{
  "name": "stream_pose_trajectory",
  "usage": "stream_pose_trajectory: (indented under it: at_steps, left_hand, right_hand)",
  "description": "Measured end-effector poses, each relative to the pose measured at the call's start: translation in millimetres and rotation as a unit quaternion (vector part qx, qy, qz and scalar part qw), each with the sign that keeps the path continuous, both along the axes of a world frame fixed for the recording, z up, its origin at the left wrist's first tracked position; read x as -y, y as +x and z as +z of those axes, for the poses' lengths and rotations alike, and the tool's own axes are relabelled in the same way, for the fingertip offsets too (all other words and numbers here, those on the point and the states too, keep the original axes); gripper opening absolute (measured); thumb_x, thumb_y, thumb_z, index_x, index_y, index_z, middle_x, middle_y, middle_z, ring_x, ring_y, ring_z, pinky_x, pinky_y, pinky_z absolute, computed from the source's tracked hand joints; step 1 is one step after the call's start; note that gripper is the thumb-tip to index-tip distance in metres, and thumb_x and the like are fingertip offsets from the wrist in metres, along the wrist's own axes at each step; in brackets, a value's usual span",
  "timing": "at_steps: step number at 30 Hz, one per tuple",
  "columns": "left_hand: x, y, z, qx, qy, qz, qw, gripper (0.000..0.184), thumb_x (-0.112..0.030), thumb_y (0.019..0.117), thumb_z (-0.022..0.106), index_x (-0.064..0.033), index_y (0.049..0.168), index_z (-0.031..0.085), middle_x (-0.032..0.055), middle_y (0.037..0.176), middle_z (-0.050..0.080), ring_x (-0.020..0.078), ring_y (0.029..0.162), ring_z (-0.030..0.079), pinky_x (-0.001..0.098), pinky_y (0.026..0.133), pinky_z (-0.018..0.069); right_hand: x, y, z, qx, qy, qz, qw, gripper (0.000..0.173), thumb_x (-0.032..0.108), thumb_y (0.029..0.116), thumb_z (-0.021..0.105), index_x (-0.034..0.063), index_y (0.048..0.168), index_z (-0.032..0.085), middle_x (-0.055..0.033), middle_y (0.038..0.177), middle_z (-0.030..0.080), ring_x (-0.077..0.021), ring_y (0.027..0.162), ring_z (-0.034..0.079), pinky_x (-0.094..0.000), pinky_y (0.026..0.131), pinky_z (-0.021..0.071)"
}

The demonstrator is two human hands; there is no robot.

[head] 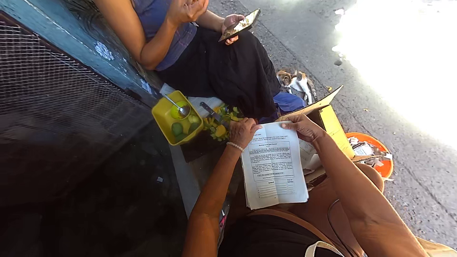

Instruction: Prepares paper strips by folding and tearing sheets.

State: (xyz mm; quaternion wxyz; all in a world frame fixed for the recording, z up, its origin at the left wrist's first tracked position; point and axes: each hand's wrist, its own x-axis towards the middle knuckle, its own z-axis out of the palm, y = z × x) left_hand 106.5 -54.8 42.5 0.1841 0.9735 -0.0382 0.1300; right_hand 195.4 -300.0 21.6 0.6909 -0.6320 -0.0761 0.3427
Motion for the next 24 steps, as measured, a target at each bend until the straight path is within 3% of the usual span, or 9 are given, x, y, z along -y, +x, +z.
stream_pose_trajectory:
  at_steps: [2, 4, 6, 10, 15, 18, 22, 24]
  left_hand:
    - [-6.4, -3.4, 3.3, -0.065, -0.052, 0.073, 0.994, 0.037, -0.041, 0.0974, 0.069, -0.0041, 0.093, 0.073, 0.0147, 0.088, 0.072, 0.0333, 0.083, 0.071, 0.0565, 0.076, 0.0526]
    - [-10.3, -6.1, 2.7, -0.142, -0.166, 0.154, 0.964, 0.042, -0.045, 0.0978, 0.068, -0.0032, 0.096, 0.073, 0.0179, 0.087, 0.070, 0.0359, 0.085, 0.068, 0.0583, 0.078, 0.0539]
    - [-13.6, -7.9, -9.4, -0.190, -0.263, 0.210, 0.922, 0.046, -0.046, 0.0988, 0.066, -0.0008, 0.098, 0.073, 0.0209, 0.089, 0.069, 0.0366, 0.086, 0.066, 0.0583, 0.082, 0.0526]
    - [-13.2, -8.9, -37.5, -0.225, -0.366, 0.279, 0.859, 0.045, -0.040, 0.1017, 0.063, 0.0046, 0.102, 0.070, 0.0244, 0.098, 0.068, 0.0355, 0.093, 0.065, 0.0548, 0.090, 0.0507]
    - [-5.4, -16.6, -43.7, -0.235, -0.417, 0.316, 0.819, 0.039, -0.032, 0.1032, 0.063, 0.0058, 0.108, 0.068, 0.0244, 0.103, 0.068, 0.0325, 0.096, 0.065, 0.0500, 0.093, 0.0506]
    - [-1.5, -20.7, -43.6, -0.221, -0.420, 0.321, 0.819, 0.037, -0.030, 0.1032, 0.063, 0.0065, 0.100, 0.067, 0.0227, 0.095, 0.066, 0.0303, 0.089, 0.062, 0.0486, 0.088, 0.0503]
    - [4.1, -22.9, -45.7, -0.192, -0.424, 0.328, 0.822, 0.038, -0.029, 0.1032, 0.063, 0.0065, 0.091, 0.063, 0.0187, 0.085, 0.061, 0.0265, 0.079, 0.057, 0.0452, 0.080, 0.0490]
    - [6.6, -24.0, -45.4, -0.185, -0.421, 0.336, 0.822, 0.038, -0.029, 0.1034, 0.063, 0.0063, 0.090, 0.064, 0.0193, 0.085, 0.062, 0.0278, 0.080, 0.058, 0.0469, 0.081, 0.0491]
  right_hand:
    - [-2.9, -8.7, -6.5, -0.052, 0.015, -0.082, 0.995, 0.016, 0.002, 0.1020, 0.057, 0.0025, 0.087, 0.064, -0.0056, 0.070, 0.069, -0.0104, 0.058, 0.066, -0.0266, 0.057, 0.0583]
    - [-7.0, -13.4, -17.1, -0.068, 0.009, -0.121, 0.990, 0.023, 0.010, 0.1064, 0.053, 0.0039, 0.087, 0.063, -0.0045, 0.068, 0.067, -0.0097, 0.056, 0.064, -0.0260, 0.056, 0.0570]
    - [-13.6, -14.2, -26.0, -0.059, -0.025, -0.133, 0.989, 0.026, 0.017, 0.1083, 0.051, 0.0044, 0.089, 0.064, -0.0032, 0.067, 0.066, -0.0085, 0.054, 0.063, -0.0246, 0.054, 0.0556]
    - [-25.1, -12.2, -39.1, -0.016, -0.091, -0.124, 0.988, 0.028, 0.019, 0.1086, 0.052, 0.0040, 0.087, 0.063, -0.0010, 0.064, 0.062, -0.0059, 0.053, 0.058, -0.0222, 0.054, 0.0517]
    - [-32.8, -19.9, -54.8, -0.006, -0.150, -0.143, 0.978, 0.026, 0.018, 0.1069, 0.056, 0.0008, 0.090, 0.064, -0.0015, 0.067, 0.060, -0.0055, 0.057, 0.055, -0.0238, 0.059, 0.0496]
    - [-33.7, -23.0, -56.7, -0.020, -0.177, -0.157, 0.971, 0.025, 0.020, 0.1061, 0.058, 0.0001, 0.093, 0.065, -0.0027, 0.071, 0.060, -0.0061, 0.060, 0.054, -0.0256, 0.063, 0.0490]
    - [-34.5, -29.6, -55.7, -0.020, -0.175, -0.185, 0.967, 0.027, 0.020, 0.1057, 0.059, 0.0020, 0.086, 0.063, -0.0013, 0.067, 0.059, -0.0055, 0.056, 0.053, -0.0246, 0.059, 0.0475]
    - [-34.2, -32.3, -57.2, -0.022, -0.169, -0.193, 0.966, 0.027, 0.020, 0.1054, 0.059, 0.0025, 0.084, 0.062, -0.0011, 0.065, 0.058, -0.0057, 0.056, 0.053, -0.0244, 0.058, 0.0474]
